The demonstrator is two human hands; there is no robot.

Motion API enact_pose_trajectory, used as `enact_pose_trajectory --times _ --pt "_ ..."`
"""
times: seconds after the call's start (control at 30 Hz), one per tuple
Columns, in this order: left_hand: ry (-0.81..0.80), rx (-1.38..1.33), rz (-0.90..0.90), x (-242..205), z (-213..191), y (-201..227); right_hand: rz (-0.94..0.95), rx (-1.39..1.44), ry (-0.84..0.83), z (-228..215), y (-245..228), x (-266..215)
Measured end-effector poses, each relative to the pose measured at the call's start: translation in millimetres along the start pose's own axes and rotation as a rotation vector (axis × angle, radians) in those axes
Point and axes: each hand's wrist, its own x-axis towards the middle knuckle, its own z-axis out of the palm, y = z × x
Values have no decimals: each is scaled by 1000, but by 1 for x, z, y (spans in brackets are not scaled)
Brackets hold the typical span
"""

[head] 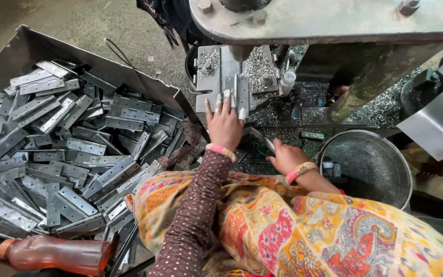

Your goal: The person operates a manual metal press machine, repeatedly picking up metal brackets from a bin, placing them into the press, and activating the lever to process them. The processed brackets are then discarded into a pile.

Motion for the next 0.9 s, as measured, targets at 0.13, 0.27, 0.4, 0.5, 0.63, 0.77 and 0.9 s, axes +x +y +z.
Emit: enact_pose_trajectory --times 0.13,0.27,0.4,0.5,0.63,0.77,0.9 --pt "123 -16 18 10 4 5 6 -12 83 30 18 3" --pt "86 -41 1 13 1 0 43 99 65 85 38 -2" --pt "66 -26 4 12 -1 -5 -14 51 234 117 47 -5" --pt "40 -16 29 6 -2 -8 9 80 181 99 41 -2" --pt "143 -19 32 13 0 -4 41 9 -46 38 26 4" --pt "-96 83 -27 44 12 -2 42 -24 -77 14 16 11" --pt "74 124 19 50 21 -7 144 84 -29 56 21 -2"
